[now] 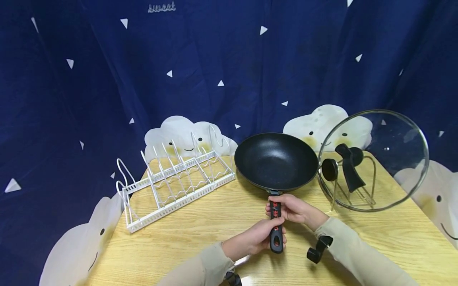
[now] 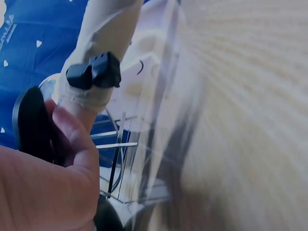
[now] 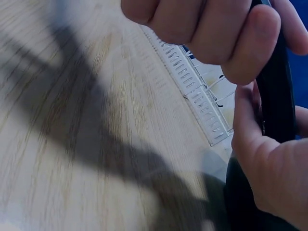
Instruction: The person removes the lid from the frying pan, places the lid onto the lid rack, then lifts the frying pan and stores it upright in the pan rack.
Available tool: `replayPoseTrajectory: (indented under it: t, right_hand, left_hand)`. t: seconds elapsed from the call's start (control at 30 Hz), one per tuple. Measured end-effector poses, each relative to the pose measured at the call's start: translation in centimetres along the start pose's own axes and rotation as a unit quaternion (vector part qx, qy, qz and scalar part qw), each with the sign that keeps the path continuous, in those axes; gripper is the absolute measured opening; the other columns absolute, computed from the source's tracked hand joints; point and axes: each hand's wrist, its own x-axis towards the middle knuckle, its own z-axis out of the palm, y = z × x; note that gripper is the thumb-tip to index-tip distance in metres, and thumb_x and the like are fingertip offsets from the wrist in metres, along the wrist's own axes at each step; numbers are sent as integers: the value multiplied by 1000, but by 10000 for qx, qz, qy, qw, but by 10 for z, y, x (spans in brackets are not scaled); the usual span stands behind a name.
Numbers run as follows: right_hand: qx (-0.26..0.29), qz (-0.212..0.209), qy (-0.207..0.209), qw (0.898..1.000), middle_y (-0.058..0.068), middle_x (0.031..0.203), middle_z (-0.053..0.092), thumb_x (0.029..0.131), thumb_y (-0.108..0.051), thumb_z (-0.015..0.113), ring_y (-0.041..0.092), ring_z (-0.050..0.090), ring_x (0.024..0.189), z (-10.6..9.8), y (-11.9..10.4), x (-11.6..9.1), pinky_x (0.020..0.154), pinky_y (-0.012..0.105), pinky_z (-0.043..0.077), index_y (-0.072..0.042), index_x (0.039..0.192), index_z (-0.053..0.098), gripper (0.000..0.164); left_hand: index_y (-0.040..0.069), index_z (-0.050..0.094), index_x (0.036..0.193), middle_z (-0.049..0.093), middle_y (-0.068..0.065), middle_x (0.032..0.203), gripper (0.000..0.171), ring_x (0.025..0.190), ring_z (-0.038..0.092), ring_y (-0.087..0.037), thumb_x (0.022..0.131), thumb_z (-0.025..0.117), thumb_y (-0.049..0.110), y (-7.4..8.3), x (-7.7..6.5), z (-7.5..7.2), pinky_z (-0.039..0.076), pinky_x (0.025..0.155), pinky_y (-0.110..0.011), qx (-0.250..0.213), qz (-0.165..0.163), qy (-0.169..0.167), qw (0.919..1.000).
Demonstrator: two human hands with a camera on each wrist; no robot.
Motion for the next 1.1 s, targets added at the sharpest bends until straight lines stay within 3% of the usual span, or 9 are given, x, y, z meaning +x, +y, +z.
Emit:
replayPoseTrajectory:
  t: [0.17,0.33,0.5,0.67,0.83,1.1]
  right_hand:
    - [700,153,-463,9964,16,100,63,104,-8,28,24,64,97,-2,-3,-2,92,33,47,5,104,49,25]
    - [1157,169,-914,9889,18,108,63,104,-7,23,27,61,106,-4,-3,-2,100,37,40,7,108,45,27]
    - [1446,95,-1384,9797,12,102,62,104,-6,18,20,62,100,-6,-2,-1,97,31,42,3,105,51,33]
    - [1711,172,-1594,9721,4,90,55,105,-9,15,11,56,85,-5,-1,0,86,22,45,-1,102,47,34]
    - [1517,21,-1200,9811,1,83,52,106,-12,19,8,53,77,-1,0,1,76,21,46,-3,97,45,29]
    - [1265,-274,-877,9877,1,80,51,105,-11,24,8,52,74,-1,5,2,70,20,46,-2,94,47,27]
  left_hand:
    - [12,52,80,53,1,67,27,59,54,-7,97,45,32,-4,1,6,47,60,-20,-708,160,-54,9973]
    - [14,50,86,54,0,75,24,66,55,-9,100,41,31,-7,2,9,48,64,-21,-1222,123,-385,9917]
    - [12,48,95,57,-3,83,21,71,56,-11,101,40,30,-7,2,11,49,68,-24,-1631,83,-502,9853]
    - [13,50,92,50,1,76,20,60,44,-6,100,42,30,-6,1,17,42,60,-18,-1908,5,-94,9816]
    - [15,47,86,38,5,66,19,51,34,-2,98,44,30,-4,1,27,34,51,-14,-1941,14,391,9802]
    - [15,46,80,36,7,58,22,45,32,-1,97,50,30,-6,3,36,33,43,-15,-1473,326,1217,9810]
